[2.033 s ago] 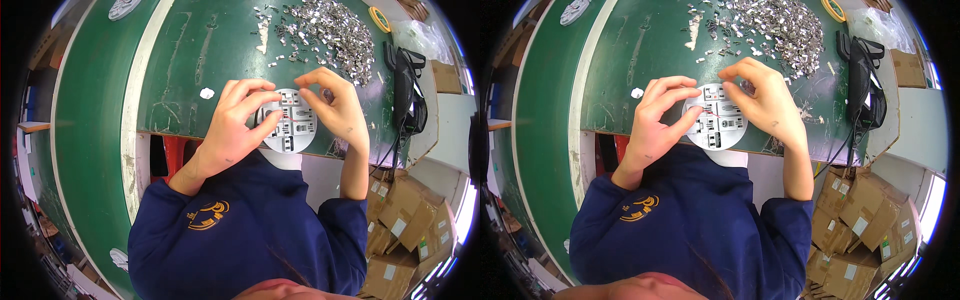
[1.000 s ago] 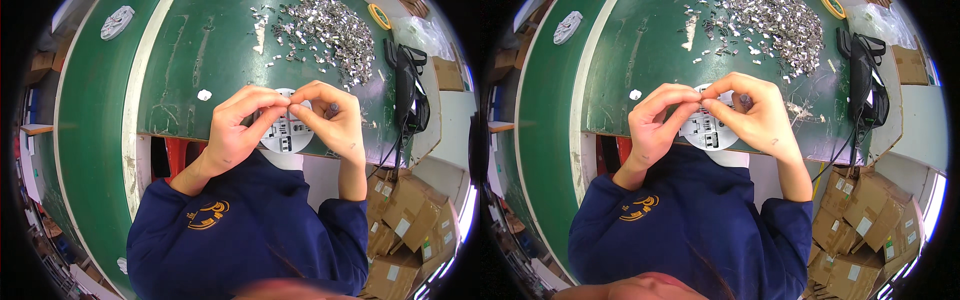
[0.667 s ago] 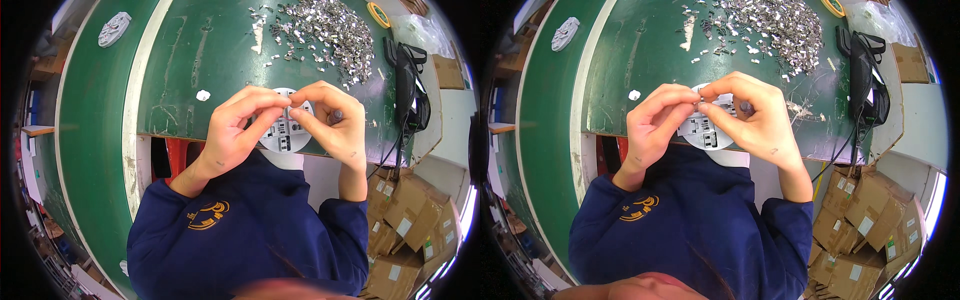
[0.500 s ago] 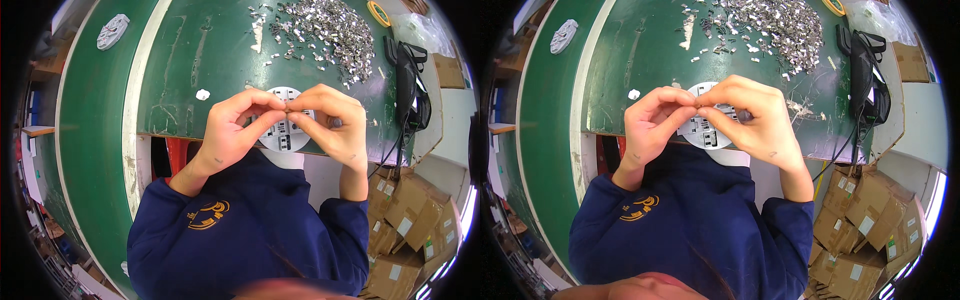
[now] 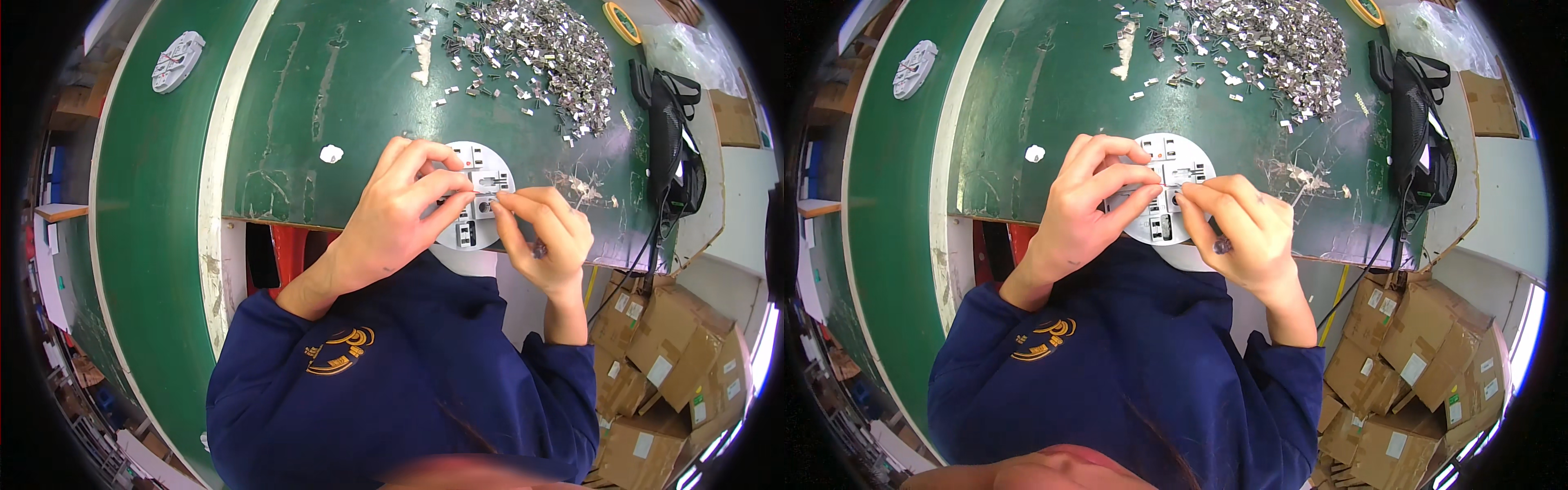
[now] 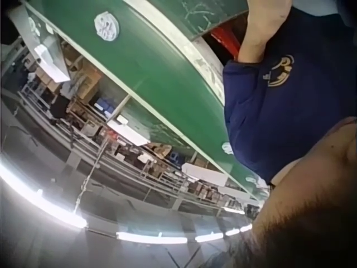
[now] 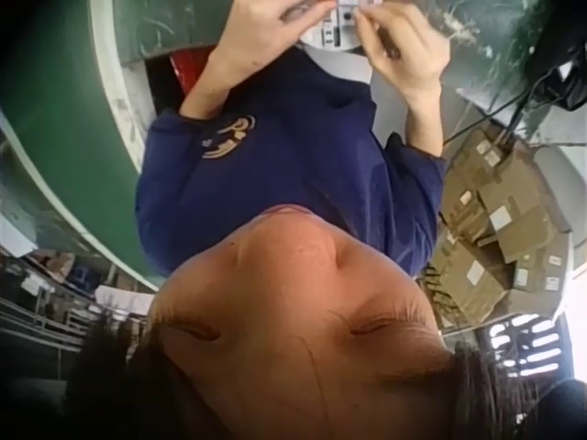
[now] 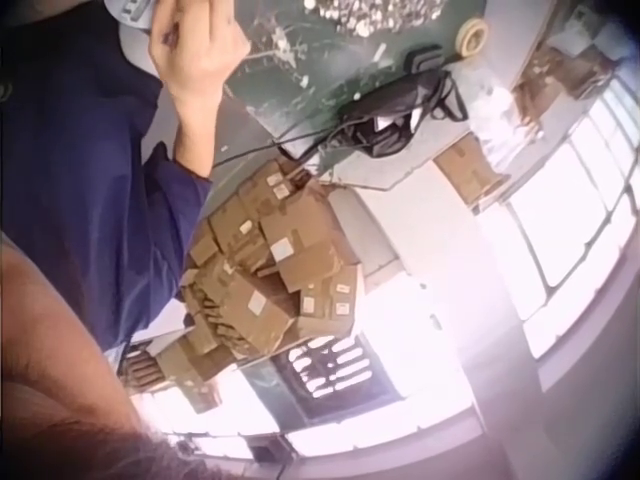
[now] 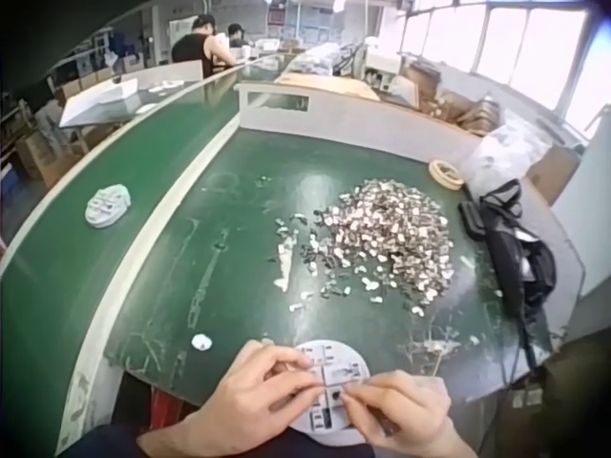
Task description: Inserting small silver pins into a circular white plastic base at a manufacturing workbench.
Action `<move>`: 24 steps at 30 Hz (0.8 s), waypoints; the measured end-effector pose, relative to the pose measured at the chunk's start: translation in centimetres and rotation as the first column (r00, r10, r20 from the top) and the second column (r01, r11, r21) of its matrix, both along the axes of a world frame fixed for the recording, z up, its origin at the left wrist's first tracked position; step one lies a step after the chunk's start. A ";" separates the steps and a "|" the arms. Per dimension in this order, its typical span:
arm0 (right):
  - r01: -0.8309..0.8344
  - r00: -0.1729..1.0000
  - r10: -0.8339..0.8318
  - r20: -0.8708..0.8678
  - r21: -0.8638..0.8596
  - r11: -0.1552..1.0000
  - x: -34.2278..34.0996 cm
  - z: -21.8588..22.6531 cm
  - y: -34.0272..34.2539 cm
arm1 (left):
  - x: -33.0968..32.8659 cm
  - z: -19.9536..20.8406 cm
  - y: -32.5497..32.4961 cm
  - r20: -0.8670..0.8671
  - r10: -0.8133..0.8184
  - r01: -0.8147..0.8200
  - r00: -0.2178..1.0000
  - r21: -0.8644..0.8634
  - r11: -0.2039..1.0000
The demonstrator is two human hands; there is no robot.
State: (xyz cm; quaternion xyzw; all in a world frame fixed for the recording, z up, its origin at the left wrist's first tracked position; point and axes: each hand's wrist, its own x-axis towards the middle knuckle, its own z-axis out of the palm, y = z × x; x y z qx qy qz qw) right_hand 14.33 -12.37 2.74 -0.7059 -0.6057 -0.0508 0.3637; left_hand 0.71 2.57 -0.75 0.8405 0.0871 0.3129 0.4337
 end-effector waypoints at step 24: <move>-0.156 0.987 0.158 0.005 -0.115 0.981 1.3 1.4 1.8 | -0.5 0.4 0.4 -0.007 0.022 -0.022 1.000 -0.040 0.999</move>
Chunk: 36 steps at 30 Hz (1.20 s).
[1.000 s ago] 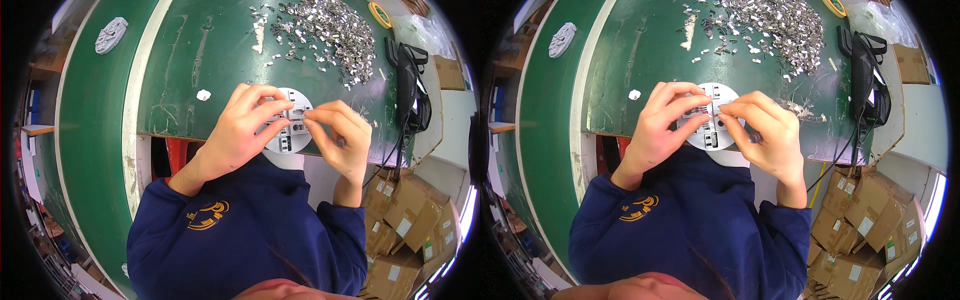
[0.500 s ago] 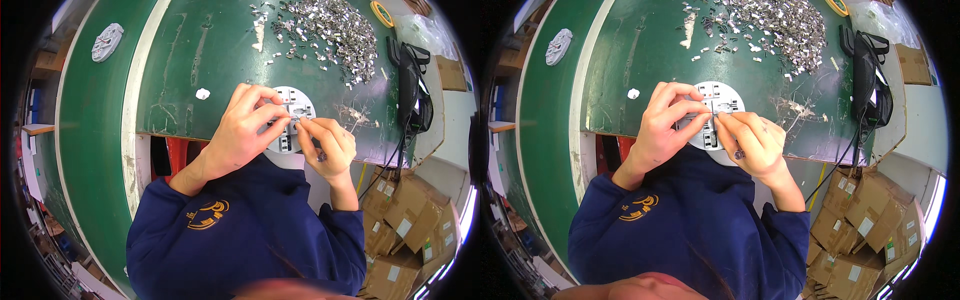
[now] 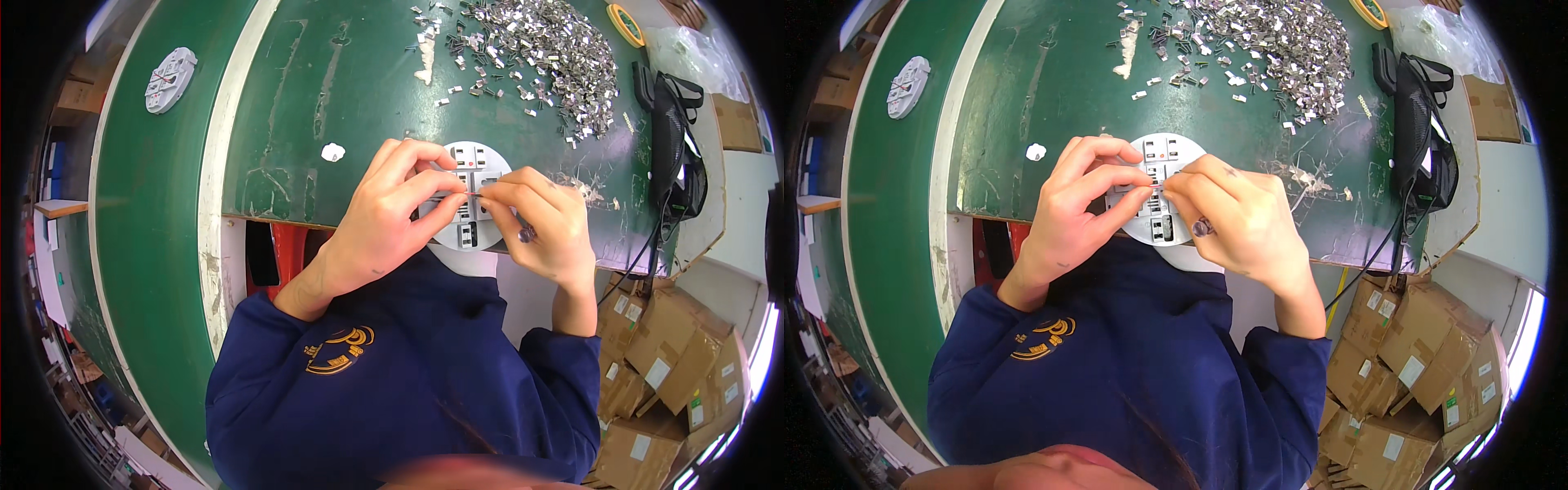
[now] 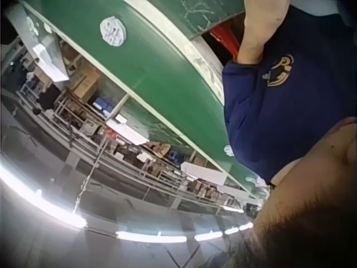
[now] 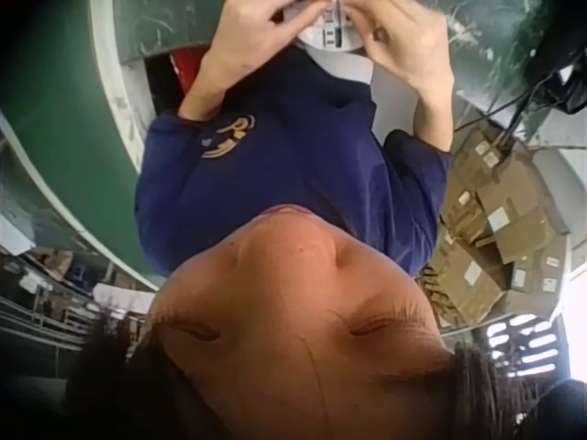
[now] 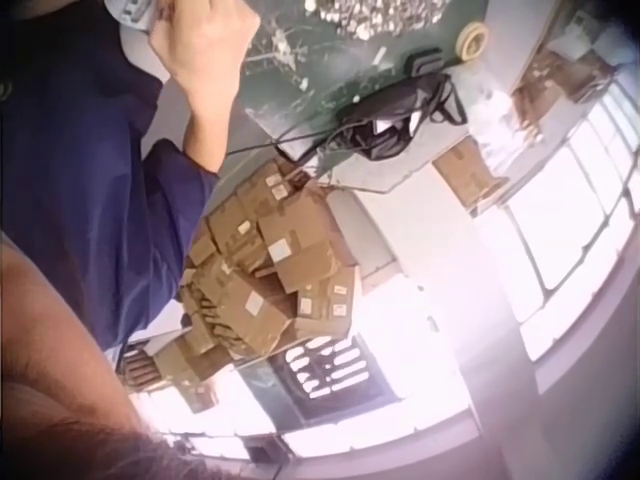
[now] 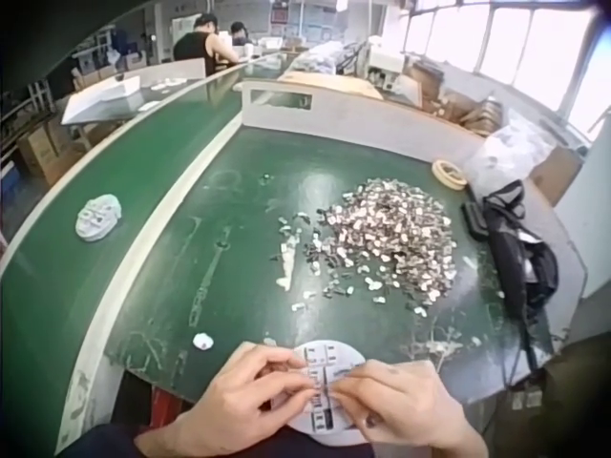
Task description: Inserting small silver pins into a circular white plastic base at a manufacturing workbench.
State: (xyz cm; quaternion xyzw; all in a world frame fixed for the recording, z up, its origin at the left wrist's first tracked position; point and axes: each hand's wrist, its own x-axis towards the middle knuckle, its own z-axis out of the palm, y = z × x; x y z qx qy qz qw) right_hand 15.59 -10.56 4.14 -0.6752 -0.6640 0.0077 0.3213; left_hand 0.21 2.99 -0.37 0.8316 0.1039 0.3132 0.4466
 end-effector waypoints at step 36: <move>-0.094 0.925 0.026 -0.379 -0.161 0.983 0.8 1.8 2.3 | -0.4 0.2 0.8 -0.048 -0.041 0.034 0.998 -0.138 0.990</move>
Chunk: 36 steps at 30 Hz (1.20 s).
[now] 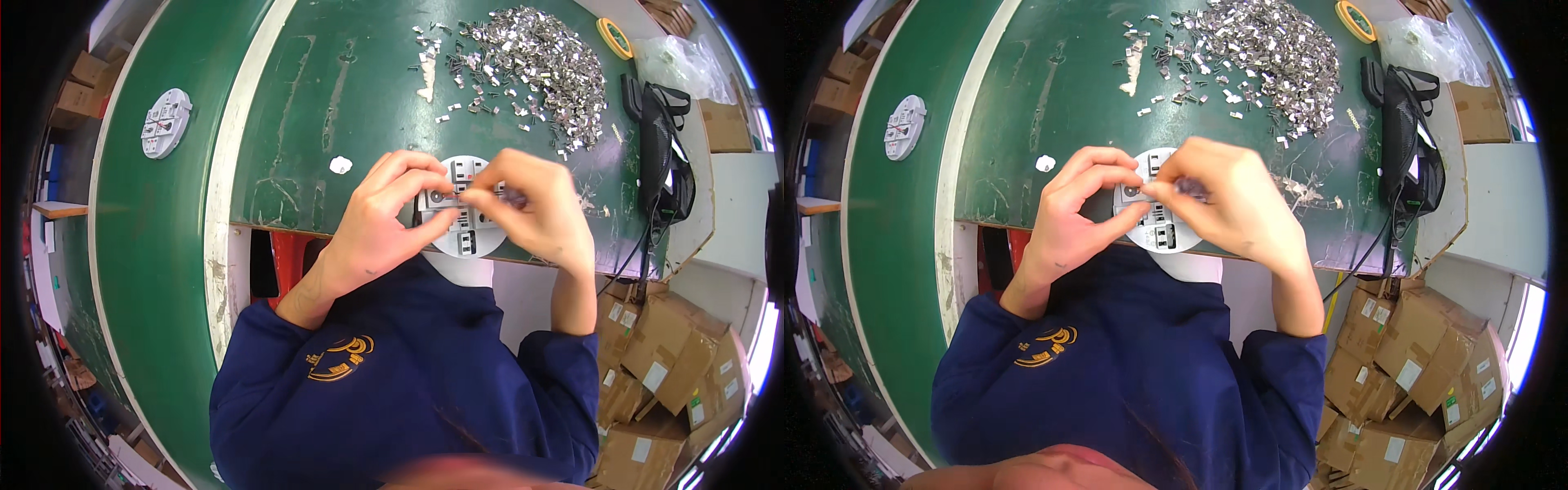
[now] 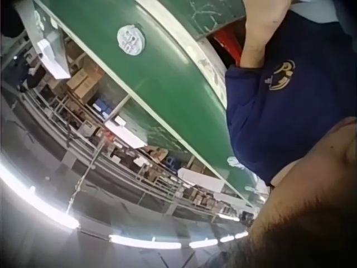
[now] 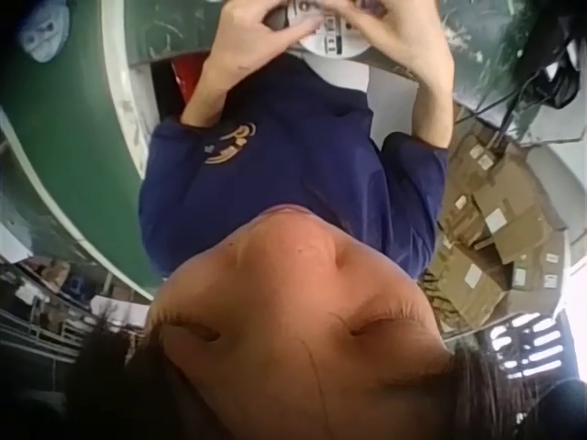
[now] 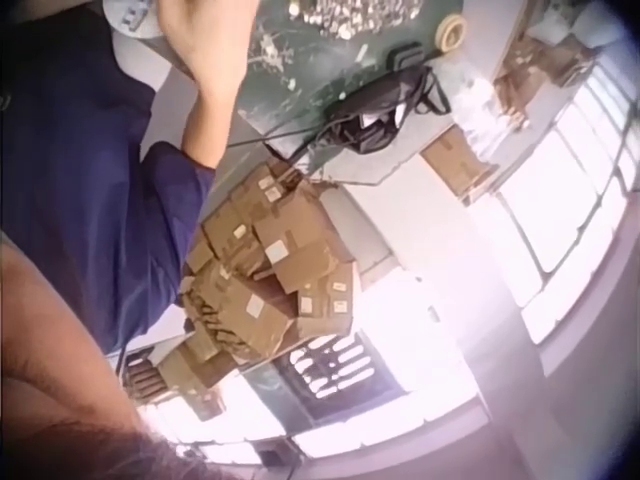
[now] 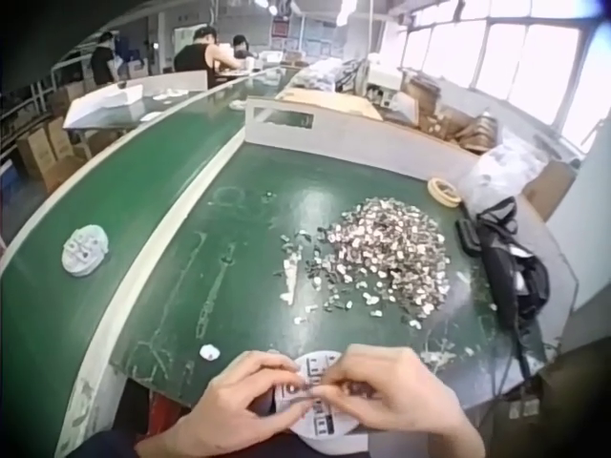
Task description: Inserting small silver pins into a circular white plastic base at a manufacturing workbench.
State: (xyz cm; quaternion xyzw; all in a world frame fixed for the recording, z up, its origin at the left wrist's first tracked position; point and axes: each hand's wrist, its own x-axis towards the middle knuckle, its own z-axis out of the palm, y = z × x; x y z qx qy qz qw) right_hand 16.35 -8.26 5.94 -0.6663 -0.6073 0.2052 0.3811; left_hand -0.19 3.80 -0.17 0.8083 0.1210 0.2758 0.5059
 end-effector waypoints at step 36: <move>0.282 0.677 0.224 -0.701 0.529 0.801 -2.4 -1.4 -0.1 | -16.1 3.4 5.7 -0.287 0.956 -0.718 -0.054 0.676 0.163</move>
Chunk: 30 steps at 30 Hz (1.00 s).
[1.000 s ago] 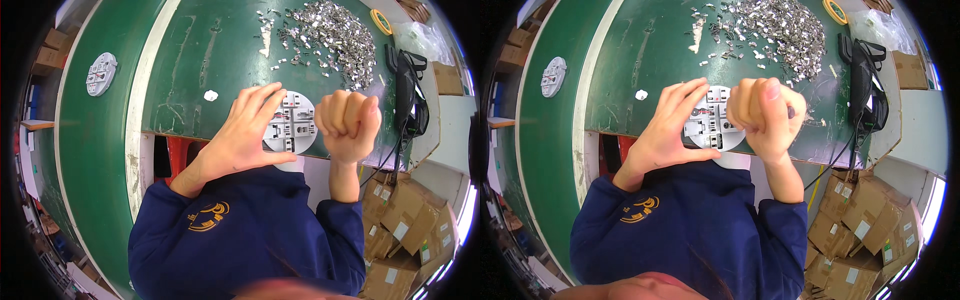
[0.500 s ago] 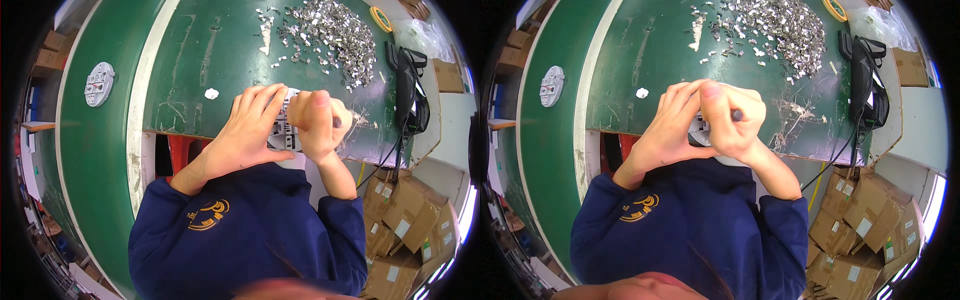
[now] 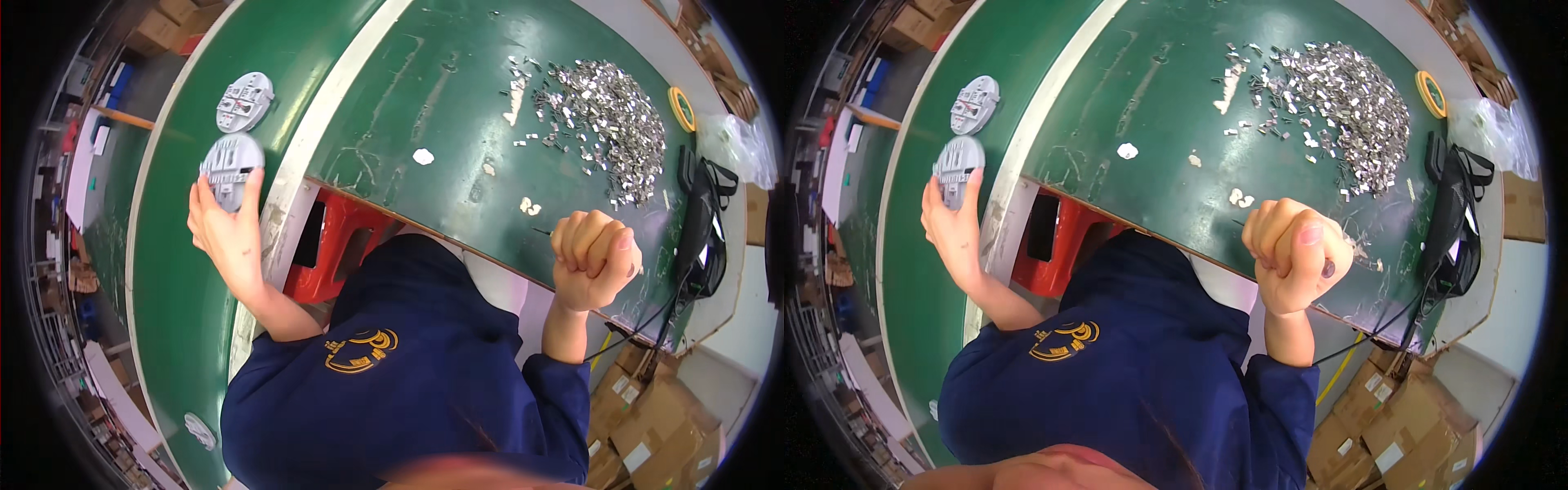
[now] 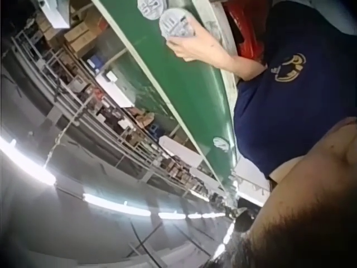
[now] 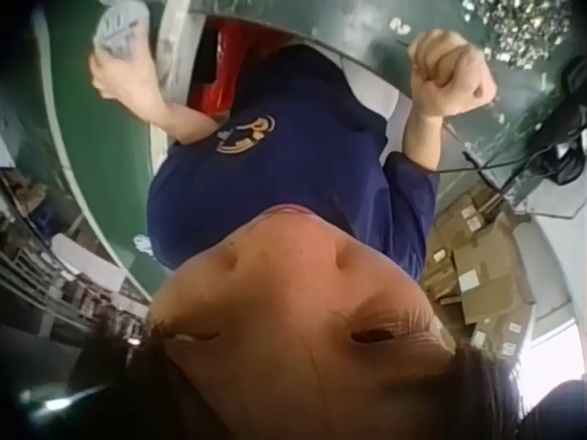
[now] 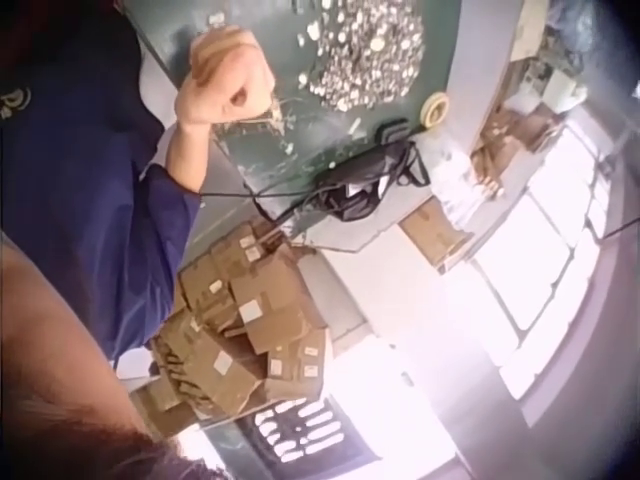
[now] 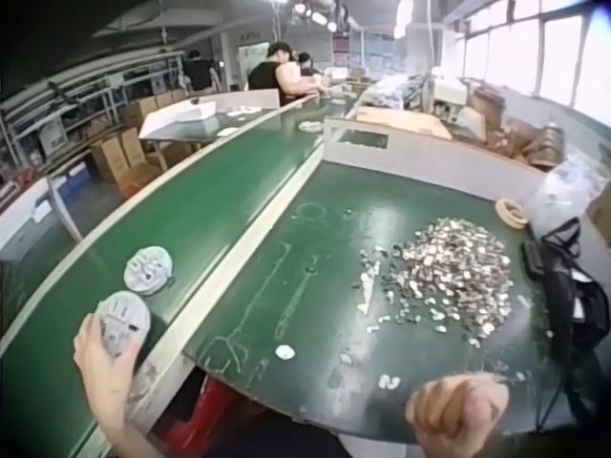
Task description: Inserting small silver pins into a circular white plastic base at a manufacturing workbench.
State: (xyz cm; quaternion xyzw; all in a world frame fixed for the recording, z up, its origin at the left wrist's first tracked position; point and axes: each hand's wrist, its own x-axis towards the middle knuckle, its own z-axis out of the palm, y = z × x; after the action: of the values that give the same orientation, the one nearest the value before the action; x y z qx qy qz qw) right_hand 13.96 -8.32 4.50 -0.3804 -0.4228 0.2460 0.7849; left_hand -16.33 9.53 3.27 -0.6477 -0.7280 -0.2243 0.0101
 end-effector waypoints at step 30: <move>0.591 0.508 0.072 0.858 -0.408 0.695 9.7 -2.5 3.5 | 7.2 -0.7 10.8 0.195 -0.193 0.224 0.962 -0.157 0.962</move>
State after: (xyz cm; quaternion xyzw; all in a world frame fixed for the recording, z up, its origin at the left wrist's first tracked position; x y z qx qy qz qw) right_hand 23.65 -4.82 2.04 -0.7640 -0.5532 0.0383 0.3298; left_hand -9.14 20.37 2.56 -0.6967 -0.6706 -0.2152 -0.1365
